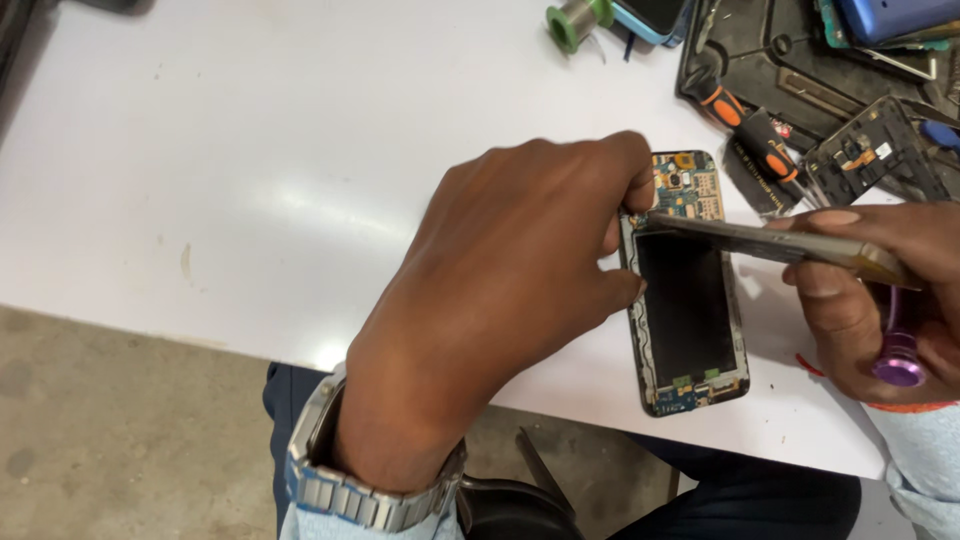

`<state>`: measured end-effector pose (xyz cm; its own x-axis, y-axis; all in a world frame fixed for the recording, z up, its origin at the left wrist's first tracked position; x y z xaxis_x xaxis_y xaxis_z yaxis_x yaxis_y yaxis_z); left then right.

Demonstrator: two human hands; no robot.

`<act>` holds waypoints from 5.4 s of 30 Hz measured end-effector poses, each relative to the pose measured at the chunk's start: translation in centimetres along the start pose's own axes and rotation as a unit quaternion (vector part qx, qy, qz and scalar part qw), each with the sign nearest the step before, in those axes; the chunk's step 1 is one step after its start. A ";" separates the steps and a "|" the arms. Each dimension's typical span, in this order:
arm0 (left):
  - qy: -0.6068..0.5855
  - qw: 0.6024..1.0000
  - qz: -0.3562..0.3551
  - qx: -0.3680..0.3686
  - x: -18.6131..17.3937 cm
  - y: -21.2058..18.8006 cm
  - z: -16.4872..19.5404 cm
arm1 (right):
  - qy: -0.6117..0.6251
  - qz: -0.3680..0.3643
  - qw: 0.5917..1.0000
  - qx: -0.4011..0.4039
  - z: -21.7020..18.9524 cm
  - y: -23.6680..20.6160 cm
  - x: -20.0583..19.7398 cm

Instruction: The person uses a small screwdriver to unscrew and pry components inside an opened smartphone on a workbench, removes the old battery from the phone body, sets the battery aside, and continues unscrewing and adjusting parts on the main board before repositioning the phone.

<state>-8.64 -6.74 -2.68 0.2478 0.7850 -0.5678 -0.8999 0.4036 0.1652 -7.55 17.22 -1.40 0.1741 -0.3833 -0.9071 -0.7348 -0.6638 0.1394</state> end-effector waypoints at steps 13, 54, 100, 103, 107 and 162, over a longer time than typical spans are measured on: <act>0.022 0.984 0.138 0.112 -0.7 -2.5 1.0 | 0.103 0.075 0.990 0.068 7.3 -3.6 1.2; -0.024 0.975 -0.161 -0.154 0.8 2.0 -0.6 | 0.133 -0.204 0.970 0.020 -2.4 11.2 1.6; -0.045 0.978 -0.152 -0.138 0.6 1.9 -0.7 | 0.143 -0.317 0.936 0.059 -1.1 10.4 3.0; -0.053 0.981 -0.142 -0.124 0.4 1.7 -0.5 | 0.132 -0.293 0.946 0.030 -1.8 10.6 2.1; -0.048 0.986 -0.116 -0.107 -0.1 1.5 -0.1 | 0.079 -0.328 0.936 0.102 -1.2 10.5 1.6; 0.288 0.911 0.221 0.197 -3.2 -1.7 18.5 | 0.003 0.200 0.948 -0.247 -9.2 -2.1 -11.3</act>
<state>-1.23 -1.23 13.76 -0.4391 0.5812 -0.6851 -0.6392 0.3338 0.6928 -1.94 17.11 12.21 -0.0498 -0.6705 -0.7402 -0.3468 -0.6834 0.6424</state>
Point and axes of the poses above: each hand's wrist, its own y-axis towards the middle knuckle, its own x-axis out of the palm, z = x × y, the point moved 9 cm from there along y, towards the middle knuckle, and after that the axes turned 12 degrees about -z, right-handed, at the moved point
